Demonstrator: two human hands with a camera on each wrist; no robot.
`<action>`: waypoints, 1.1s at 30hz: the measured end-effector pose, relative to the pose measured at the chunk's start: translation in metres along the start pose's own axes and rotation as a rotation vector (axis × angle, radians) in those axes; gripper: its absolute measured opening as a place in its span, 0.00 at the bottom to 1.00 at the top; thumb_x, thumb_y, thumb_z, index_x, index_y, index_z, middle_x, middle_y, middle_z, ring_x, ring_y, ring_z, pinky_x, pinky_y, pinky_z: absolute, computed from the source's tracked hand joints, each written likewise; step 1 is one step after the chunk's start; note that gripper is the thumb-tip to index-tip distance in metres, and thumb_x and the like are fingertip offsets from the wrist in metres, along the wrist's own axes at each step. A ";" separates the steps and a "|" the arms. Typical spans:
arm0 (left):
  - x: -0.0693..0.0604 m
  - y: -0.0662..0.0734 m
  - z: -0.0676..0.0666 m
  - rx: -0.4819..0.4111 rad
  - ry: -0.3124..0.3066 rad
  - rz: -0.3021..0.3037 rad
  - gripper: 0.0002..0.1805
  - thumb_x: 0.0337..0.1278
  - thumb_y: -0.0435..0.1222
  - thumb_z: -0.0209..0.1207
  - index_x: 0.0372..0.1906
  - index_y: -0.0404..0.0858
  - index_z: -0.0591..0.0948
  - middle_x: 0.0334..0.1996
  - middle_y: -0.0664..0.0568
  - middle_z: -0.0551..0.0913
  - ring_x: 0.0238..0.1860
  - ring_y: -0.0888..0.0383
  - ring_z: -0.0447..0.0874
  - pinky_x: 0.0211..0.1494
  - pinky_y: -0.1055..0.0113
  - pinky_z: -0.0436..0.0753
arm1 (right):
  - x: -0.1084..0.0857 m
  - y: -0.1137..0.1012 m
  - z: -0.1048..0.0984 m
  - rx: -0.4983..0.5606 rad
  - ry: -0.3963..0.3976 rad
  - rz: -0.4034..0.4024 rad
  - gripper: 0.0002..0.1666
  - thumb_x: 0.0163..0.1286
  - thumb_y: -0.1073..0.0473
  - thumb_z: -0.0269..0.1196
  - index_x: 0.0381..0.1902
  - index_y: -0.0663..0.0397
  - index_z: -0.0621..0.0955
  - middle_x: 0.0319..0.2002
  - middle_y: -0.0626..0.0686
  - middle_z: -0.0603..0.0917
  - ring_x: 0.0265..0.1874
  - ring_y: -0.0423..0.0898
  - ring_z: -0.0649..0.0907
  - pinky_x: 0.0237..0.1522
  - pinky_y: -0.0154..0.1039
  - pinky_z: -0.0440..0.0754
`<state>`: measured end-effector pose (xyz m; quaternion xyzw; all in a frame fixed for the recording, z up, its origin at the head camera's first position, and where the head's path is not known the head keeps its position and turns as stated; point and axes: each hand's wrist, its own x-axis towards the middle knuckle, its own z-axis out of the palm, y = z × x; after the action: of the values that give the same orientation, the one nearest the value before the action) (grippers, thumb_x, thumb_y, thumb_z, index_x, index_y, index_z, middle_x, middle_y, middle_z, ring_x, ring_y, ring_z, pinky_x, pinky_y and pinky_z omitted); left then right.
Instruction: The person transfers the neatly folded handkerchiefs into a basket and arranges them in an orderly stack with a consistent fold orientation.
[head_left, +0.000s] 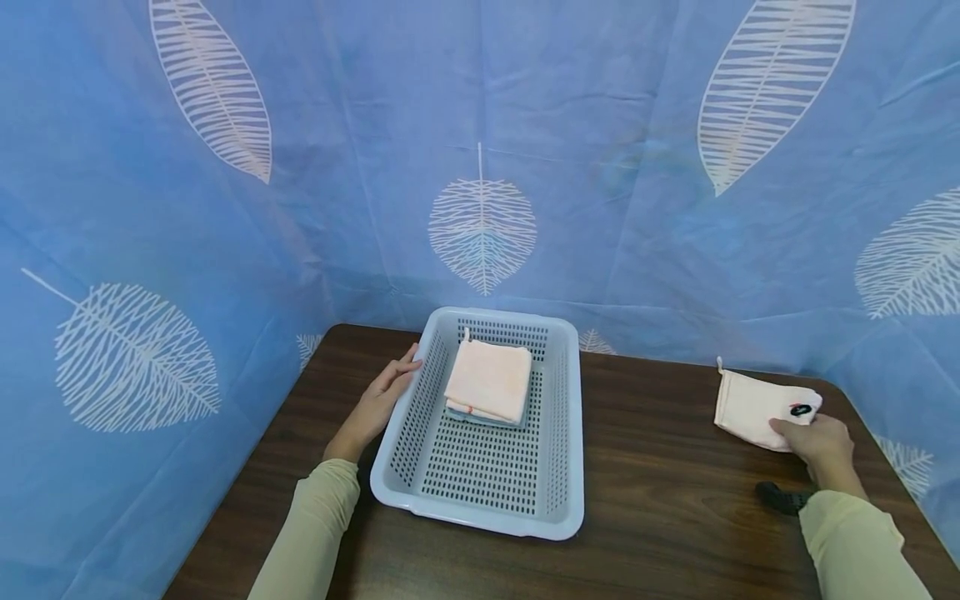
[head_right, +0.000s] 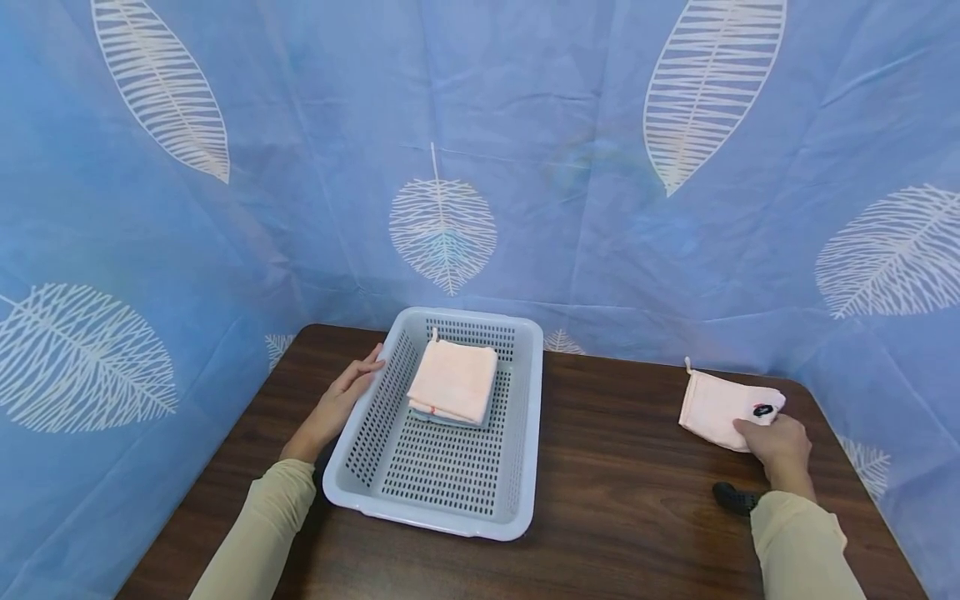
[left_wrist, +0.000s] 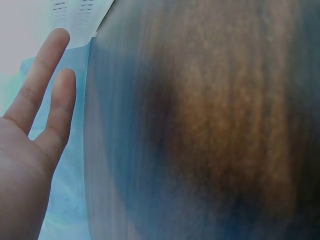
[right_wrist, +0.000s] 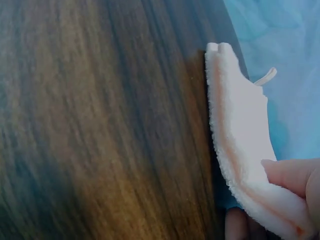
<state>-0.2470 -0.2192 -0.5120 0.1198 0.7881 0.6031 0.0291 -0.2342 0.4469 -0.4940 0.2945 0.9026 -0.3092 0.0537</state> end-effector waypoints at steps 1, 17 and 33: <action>0.000 0.000 0.000 -0.002 -0.001 0.002 0.24 0.80 0.55 0.44 0.70 0.51 0.72 0.81 0.72 0.49 0.85 0.52 0.42 0.79 0.36 0.59 | 0.000 0.000 0.000 0.021 -0.003 -0.002 0.47 0.73 0.47 0.57 0.71 0.83 0.57 0.69 0.84 0.59 0.65 0.79 0.66 0.64 0.68 0.72; 0.001 -0.002 -0.001 -0.004 -0.004 0.003 0.24 0.80 0.55 0.44 0.70 0.52 0.72 0.81 0.72 0.49 0.85 0.52 0.42 0.79 0.36 0.58 | -0.007 -0.004 0.004 0.203 0.058 -0.037 0.44 0.72 0.56 0.55 0.73 0.81 0.55 0.65 0.80 0.64 0.58 0.70 0.71 0.40 0.50 0.80; 0.000 -0.001 0.001 0.003 0.012 0.001 0.25 0.79 0.57 0.44 0.70 0.54 0.72 0.82 0.71 0.49 0.85 0.52 0.43 0.79 0.36 0.59 | -0.013 -0.011 0.013 0.290 0.083 -0.068 0.43 0.73 0.60 0.54 0.75 0.79 0.51 0.70 0.79 0.62 0.55 0.66 0.73 0.23 0.23 0.68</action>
<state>-0.2468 -0.2187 -0.5130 0.1166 0.7892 0.6025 0.0240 -0.2307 0.4258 -0.4946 0.2809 0.8594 -0.4256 -0.0371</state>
